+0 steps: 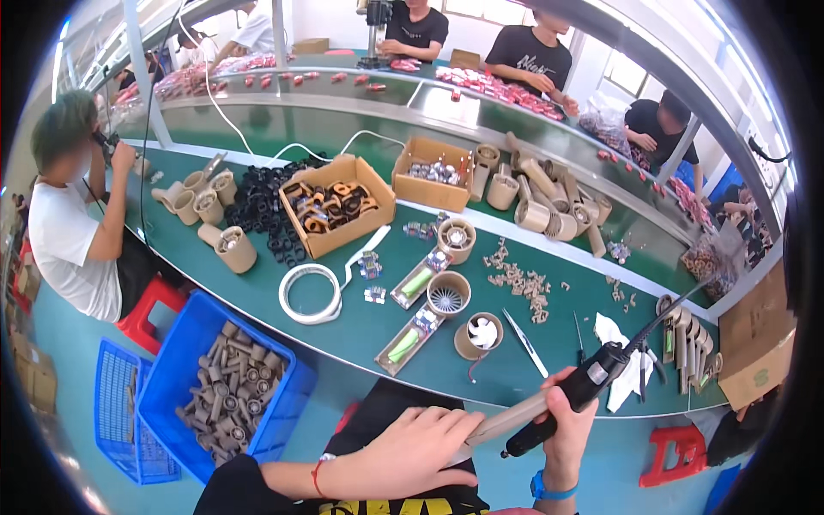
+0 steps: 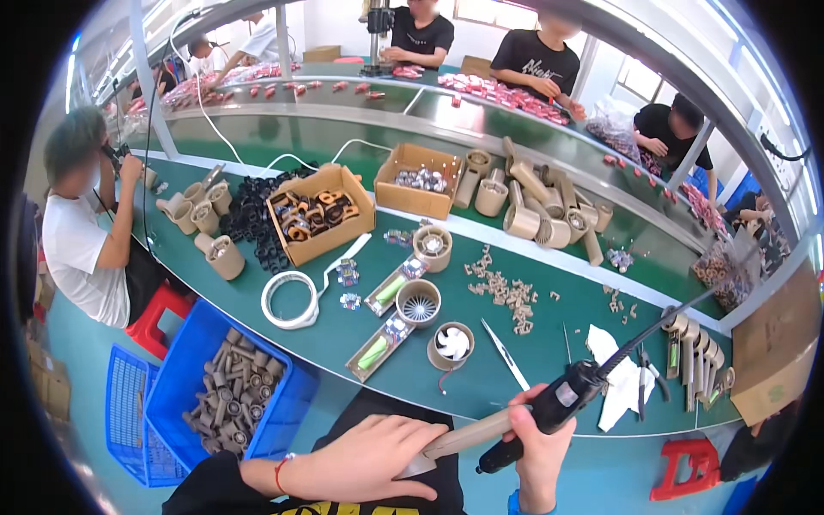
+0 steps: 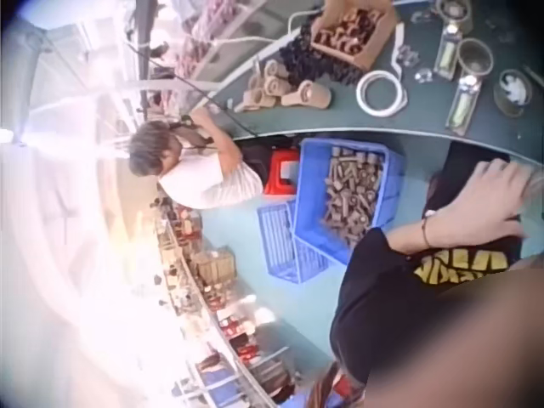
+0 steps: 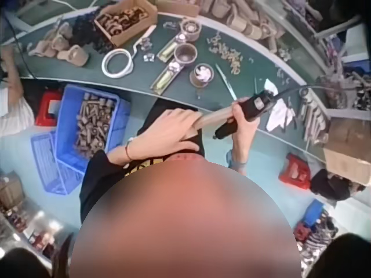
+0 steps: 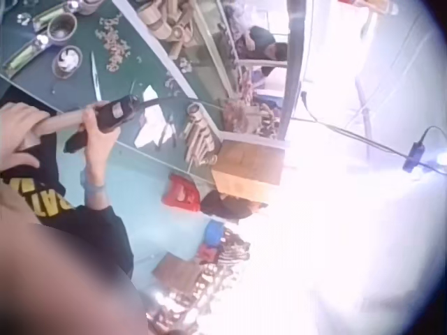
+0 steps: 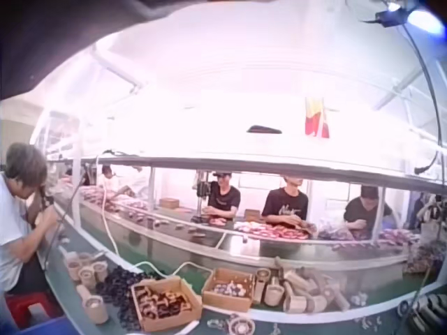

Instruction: Assembling electronic components, including using an electric screwdriver to secure parts and tweezers for fine wire management.

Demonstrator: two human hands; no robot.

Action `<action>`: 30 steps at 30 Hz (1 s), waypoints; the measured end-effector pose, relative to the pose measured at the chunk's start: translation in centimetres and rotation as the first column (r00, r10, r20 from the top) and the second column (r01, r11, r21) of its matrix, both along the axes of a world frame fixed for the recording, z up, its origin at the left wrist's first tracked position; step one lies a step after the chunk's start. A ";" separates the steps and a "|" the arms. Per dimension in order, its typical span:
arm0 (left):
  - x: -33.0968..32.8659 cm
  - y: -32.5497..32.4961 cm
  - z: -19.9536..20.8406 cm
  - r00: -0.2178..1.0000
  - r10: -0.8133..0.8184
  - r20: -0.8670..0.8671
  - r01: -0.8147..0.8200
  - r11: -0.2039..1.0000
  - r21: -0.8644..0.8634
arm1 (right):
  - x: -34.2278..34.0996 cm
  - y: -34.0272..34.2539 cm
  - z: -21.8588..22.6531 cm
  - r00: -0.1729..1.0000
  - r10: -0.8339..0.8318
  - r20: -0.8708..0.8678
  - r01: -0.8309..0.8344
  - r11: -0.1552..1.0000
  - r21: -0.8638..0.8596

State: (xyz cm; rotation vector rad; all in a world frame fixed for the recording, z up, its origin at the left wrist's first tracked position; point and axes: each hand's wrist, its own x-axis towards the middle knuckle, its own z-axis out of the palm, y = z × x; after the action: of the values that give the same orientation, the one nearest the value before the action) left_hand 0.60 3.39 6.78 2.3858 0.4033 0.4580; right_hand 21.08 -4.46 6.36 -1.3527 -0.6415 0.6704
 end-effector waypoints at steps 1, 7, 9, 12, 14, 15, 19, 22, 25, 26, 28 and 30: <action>0.1 -0.3 -0.6 1.000 0.008 0.003 -0.008 1.000 0.011 | 0.2 0.2 0.0 1.000 -0.005 -0.013 0.006 1.000 0.013; -0.2 0.1 -1.4 0.952 0.238 0.191 -0.212 0.966 -0.146 | 0.0 1.6 -1.1 1.000 -0.019 -0.001 0.019 0.996 0.086; 0.1 -0.3 -1.1 0.933 0.276 0.232 -0.240 0.956 -0.172 | 0.5 1.1 -1.9 0.997 -0.073 0.030 0.069 0.992 0.106; 0.1 -0.7 -1.5 0.881 0.378 0.284 -0.327 0.921 -0.212 | 0.3 1.2 -1.6 0.983 -0.141 0.118 0.121 0.979 0.165; -1.0 0.7 -1.0 0.858 0.472 0.203 -0.410 0.867 -0.281 | -0.3 1.6 -1.2 0.987 -0.146 0.071 0.130 0.973 0.192; -1.7 1.0 -0.7 0.866 0.455 0.208 -0.350 0.848 -0.397 | -0.2 1.8 -1.3 0.993 -0.108 0.050 0.095 0.974 0.204; -4.7 3.1 -0.7 0.888 0.379 0.262 -0.149 0.775 -0.614 | 0.6 2.0 -1.8 0.993 -0.038 -0.115 0.072 0.950 0.303; -8.8 5.2 -2.7 0.730 0.575 0.370 0.064 0.481 -0.874 | 1.6 1.8 -1.9 0.984 -0.089 -0.155 0.137 0.933 0.332; -14.8 7.7 -1.7 0.352 0.854 0.384 0.000 0.410 -0.912 | 1.3 1.6 -0.5 0.991 -0.070 -0.113 0.108 0.918 0.382; -16.4 8.9 -1.3 0.162 0.913 0.375 -0.128 0.396 -0.909 | 1.3 1.9 -0.6 0.990 -0.087 -0.110 0.122 0.917 0.380; -20.5 12.7 -1.6 -0.017 0.942 0.336 -0.322 0.313 -0.894 | 1.7 2.1 -0.9 0.991 -0.092 -0.096 0.122 0.913 0.388; -25.6 17.4 -3.7 -0.117 0.943 0.312 -0.458 0.228 -0.859 | 2.2 2.0 -1.5 0.994 -0.074 -0.078 0.099 0.911 0.401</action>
State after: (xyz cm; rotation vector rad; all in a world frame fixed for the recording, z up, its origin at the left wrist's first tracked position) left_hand -25.03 20.76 3.07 0.7720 1.2526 1.7674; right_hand 23.27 -2.48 4.87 -0.9644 -0.6263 0.4721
